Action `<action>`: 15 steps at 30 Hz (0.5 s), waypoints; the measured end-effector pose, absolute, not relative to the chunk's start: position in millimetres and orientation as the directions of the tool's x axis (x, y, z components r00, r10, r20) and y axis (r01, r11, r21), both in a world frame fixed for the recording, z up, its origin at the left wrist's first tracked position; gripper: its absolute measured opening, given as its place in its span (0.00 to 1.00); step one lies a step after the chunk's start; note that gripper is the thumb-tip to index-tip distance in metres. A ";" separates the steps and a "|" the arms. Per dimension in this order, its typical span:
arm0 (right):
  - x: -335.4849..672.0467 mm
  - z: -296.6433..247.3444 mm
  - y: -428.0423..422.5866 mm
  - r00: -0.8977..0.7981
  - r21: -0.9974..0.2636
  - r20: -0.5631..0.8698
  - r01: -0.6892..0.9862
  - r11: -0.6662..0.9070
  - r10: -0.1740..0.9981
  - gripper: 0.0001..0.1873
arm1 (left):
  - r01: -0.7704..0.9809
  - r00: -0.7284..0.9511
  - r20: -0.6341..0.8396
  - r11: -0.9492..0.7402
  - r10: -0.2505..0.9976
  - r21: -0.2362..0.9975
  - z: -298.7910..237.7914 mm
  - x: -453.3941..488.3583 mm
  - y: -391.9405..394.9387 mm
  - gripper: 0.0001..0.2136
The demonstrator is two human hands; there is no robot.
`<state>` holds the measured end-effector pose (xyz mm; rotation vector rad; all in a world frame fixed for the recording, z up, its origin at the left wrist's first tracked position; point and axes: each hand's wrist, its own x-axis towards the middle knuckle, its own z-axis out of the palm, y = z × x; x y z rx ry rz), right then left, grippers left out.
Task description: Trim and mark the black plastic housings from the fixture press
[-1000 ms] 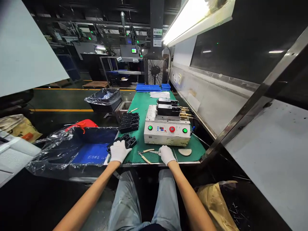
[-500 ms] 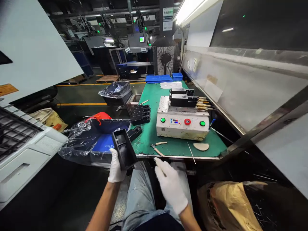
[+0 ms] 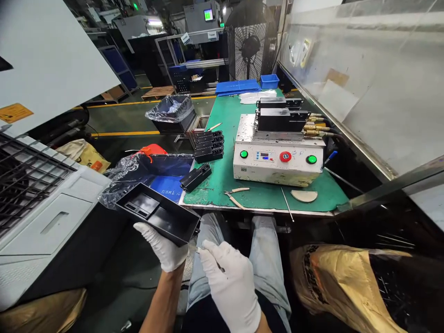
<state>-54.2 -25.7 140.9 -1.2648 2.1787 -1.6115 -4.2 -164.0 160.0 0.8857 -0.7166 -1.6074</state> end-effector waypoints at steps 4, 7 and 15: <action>-54.3 139.8 -24.9 -0.639 -0.879 0.287 -0.472 0.069 -0.714 0.14 | 0.435 -0.111 -0.094 -0.133 -0.989 0.890 162.6 -8.6 -158.7 0.36; -54.1 135.9 -24.9 -0.635 -0.899 0.243 -0.431 0.076 -0.734 0.14 | 0.419 -0.118 -0.107 -0.147 -0.987 0.896 164.4 -10.0 -156.1 0.37; -55.3 127.5 -24.2 -0.637 -0.891 0.221 -0.440 0.113 -0.739 0.13 | 0.373 -0.102 -0.177 -0.203 -0.979 0.905 160.1 -9.3 -154.4 0.41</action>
